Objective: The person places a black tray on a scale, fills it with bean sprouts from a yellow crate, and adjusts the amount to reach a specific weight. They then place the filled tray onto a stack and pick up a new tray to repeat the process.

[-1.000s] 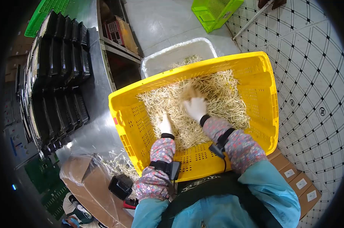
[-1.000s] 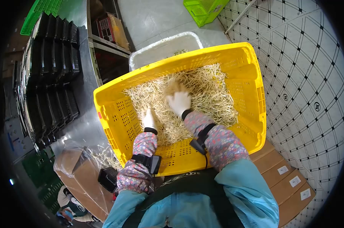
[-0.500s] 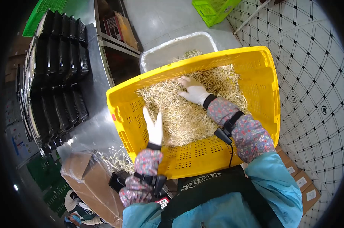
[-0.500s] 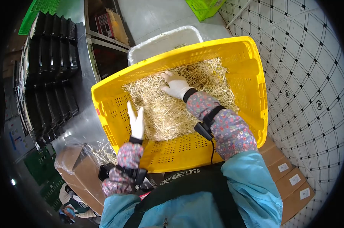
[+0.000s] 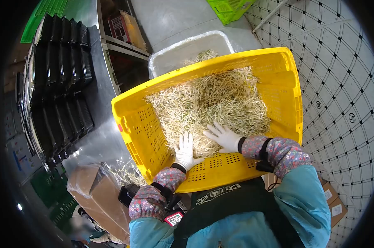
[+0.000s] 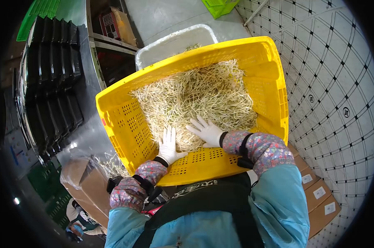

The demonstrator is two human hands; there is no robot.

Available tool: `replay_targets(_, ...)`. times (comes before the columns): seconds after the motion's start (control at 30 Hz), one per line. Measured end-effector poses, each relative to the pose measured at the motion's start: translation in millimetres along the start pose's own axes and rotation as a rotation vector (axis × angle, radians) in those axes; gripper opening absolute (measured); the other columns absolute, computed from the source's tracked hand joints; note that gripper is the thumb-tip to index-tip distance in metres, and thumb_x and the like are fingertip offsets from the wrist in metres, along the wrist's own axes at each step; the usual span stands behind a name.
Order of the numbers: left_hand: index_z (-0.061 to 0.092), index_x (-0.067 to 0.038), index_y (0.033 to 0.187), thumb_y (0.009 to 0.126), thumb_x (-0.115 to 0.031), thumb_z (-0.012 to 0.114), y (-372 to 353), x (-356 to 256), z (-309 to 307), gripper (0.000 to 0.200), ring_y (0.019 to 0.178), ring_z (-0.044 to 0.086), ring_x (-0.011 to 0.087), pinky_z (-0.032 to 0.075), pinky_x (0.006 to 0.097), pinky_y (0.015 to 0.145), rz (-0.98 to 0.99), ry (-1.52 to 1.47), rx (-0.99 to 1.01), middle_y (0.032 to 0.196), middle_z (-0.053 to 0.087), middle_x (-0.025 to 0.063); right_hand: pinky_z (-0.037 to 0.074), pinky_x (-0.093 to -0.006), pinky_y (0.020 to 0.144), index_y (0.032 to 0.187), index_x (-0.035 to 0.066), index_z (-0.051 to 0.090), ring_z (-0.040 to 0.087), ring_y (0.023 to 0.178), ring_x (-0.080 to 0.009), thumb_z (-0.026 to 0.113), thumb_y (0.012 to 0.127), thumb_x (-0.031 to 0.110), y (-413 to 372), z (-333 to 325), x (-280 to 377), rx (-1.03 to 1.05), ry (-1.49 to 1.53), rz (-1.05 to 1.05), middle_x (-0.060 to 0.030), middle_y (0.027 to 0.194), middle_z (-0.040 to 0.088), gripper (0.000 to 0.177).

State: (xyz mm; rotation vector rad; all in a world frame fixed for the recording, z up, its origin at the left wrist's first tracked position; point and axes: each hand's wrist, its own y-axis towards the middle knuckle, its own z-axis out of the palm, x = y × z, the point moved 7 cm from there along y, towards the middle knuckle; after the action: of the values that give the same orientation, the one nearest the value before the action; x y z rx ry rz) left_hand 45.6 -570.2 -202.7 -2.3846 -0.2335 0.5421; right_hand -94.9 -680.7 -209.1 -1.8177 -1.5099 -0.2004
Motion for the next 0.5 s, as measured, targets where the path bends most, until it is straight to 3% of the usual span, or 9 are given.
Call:
replay_targets(0.1,0.008,-0.001,0.154,0.063,-0.053,0.082,18,2,-3,0.129,0.144,0.018,0.0444,0.022,0.0699,0.108,-0.111,-0.018,0.024,0.158,0.016,0.0231,0.043,-0.0566,0.101,0.158,0.017,0.004,0.024,0.144,-0.0467,0.084,0.07,0.036,20,-6,-2,0.05,-0.045,0.106,-0.0218,0.161,0.014,0.12)
replay_targets(0.13,0.01,-0.002,0.154,0.062,-0.048,0.084,23,3,-2,0.127,0.14,0.027,0.0433,0.034,0.0625,0.105,-0.126,0.039,-0.054,0.154,0.026,0.022,0.046,-0.0533,0.097,0.158,0.016,0.008,0.034,0.138,-0.0444,0.079,0.073,0.026,26,-11,-5,0.002,-0.064,0.116,-0.021,0.158,0.023,0.111)
replay_targets(0.23,0.014,-0.006,0.154,0.06,-0.042,0.086,36,26,13,0.124,0.133,0.038,0.0409,0.046,0.0505,0.098,-0.181,-0.141,-0.071,0.148,0.033,0.0203,0.049,-0.0482,0.093,0.156,0.015,0.014,0.042,0.13,-0.0409,0.07,0.078,0.016,47,7,-26,-0.086,0.116,0.155,-0.0181,0.15,0.035,0.097)
replay_targets(0.27,0.023,-0.008,0.153,0.061,-0.035,0.086,34,26,1,0.114,0.122,0.051,0.0382,0.052,0.0419,0.09,-0.192,-0.183,-0.162,0.138,0.044,0.021,0.05,-0.0457,0.091,0.154,0.017,0.025,0.05,0.12,-0.0365,0.063,0.08,0.009,45,-5,-28,-0.156,0.225,0.16,-0.0155,0.14,0.045,0.083)
replay_targets(0.37,0.033,-0.008,0.145,0.067,-0.036,0.084,35,29,-13,0.097,0.112,0.059,0.039,0.053,0.045,0.089,-0.267,-0.343,0.004,0.13,0.049,0.0228,0.051,-0.0465,0.091,0.15,0.02,0.035,0.055,0.115,-0.0355,0.062,0.081,0.009,50,-14,-40,-0.004,0.328,0.175,-0.0146,0.135,0.05,0.075)
replay_targets(0.4,0.043,-0.008,0.138,0.069,-0.035,0.082,31,26,-24,0.084,0.102,0.064,0.0399,0.053,0.0451,0.087,-0.25,-0.353,-0.042,0.121,0.057,0.0235,0.051,-0.046,0.09,0.145,0.02,0.045,0.059,0.109,-0.035,0.06,0.083,0.01,47,-31,-43,0.002,0.359,0.21,-0.0155,0.126,0.057,0.064)
replay_targets(0.5,0.05,-0.004,0.129,0.067,-0.033,0.082,15,24,-48,0.076,0.099,0.065,0.0398,0.053,0.0426,0.086,-0.272,-0.281,0.033,0.113,0.062,0.0246,0.05,-0.0444,0.091,0.138,0.017,0.053,0.061,0.107,-0.0357,0.06,0.084,0.015,32,-66,-77,-0.205,0.431,0.299,-0.0173,0.118,0.062,0.055)
